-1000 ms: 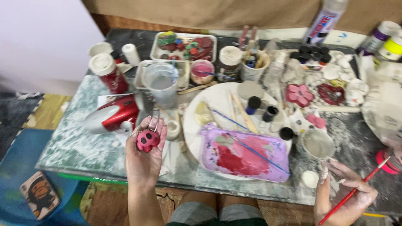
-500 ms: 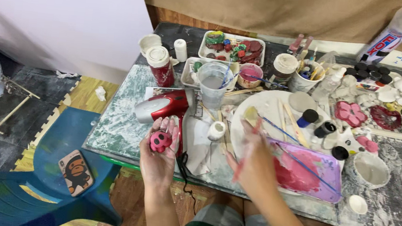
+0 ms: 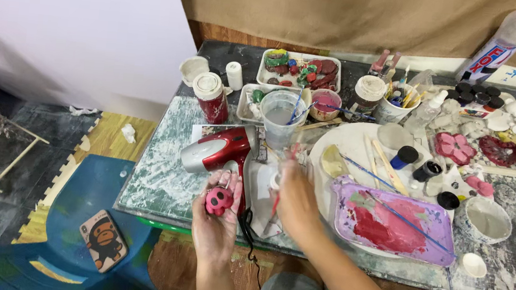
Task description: The person paints a small pink clay figurine with black and white paint using a fine brush. They dip the brush into paint containers and a water cup, then apply paint to the figurine's eyes and mouth. A hair dryer is used to dry the paint between applications.
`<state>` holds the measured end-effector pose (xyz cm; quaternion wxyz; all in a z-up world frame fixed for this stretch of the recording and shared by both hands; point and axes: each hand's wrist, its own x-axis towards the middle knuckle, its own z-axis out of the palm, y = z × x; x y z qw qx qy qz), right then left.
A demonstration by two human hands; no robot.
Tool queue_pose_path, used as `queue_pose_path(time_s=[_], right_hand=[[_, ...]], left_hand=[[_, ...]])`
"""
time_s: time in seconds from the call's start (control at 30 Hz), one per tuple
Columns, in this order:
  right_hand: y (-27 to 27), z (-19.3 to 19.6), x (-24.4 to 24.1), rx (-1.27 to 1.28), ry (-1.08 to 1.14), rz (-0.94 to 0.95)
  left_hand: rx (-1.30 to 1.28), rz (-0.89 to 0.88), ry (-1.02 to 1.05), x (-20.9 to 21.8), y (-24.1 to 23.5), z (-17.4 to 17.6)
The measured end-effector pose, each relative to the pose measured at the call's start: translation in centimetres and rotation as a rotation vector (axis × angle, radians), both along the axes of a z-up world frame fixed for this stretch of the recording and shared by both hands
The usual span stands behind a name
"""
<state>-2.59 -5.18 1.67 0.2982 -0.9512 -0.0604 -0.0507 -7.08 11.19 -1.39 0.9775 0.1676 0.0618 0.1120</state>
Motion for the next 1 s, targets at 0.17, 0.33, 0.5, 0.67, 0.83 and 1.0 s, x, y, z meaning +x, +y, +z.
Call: queue_pose_path(time_s=[0.17, 0.33, 0.5, 0.67, 0.83, 1.0], right_hand=[[-8.2, 4.8, -0.8, 0.562, -0.328, 0.075], [-17.4, 7.4, 1.3, 0.023, -0.493, -0.007], [-19.4, 4.4, 7.5, 0.068, -0.285, 0.009], [-20.2, 3.4, 9.5, 0.048, -0.309, 0.218], [-23.5, 7.5, 8.2, 0.378, -0.186, 0.013], [-26.7, 9.8, 8.0, 0.656, -0.203, 0.368]], left_hand=[[0.017, -0.050, 0.057, 0.8, -1.5, 0.7], [0.005, -0.239, 0.098, 2.5, -5.6, 0.1], [-0.067, -0.505, 0.036, 4.7, -10.9, 0.4], [-0.042, -0.540, 0.059, 6.1, -13.5, 0.9], [0.026, -0.532, 0.061, 7.2, -14.4, 1.1], [0.063, -0.571, 0.081, 8.5, -15.3, 1.4]])
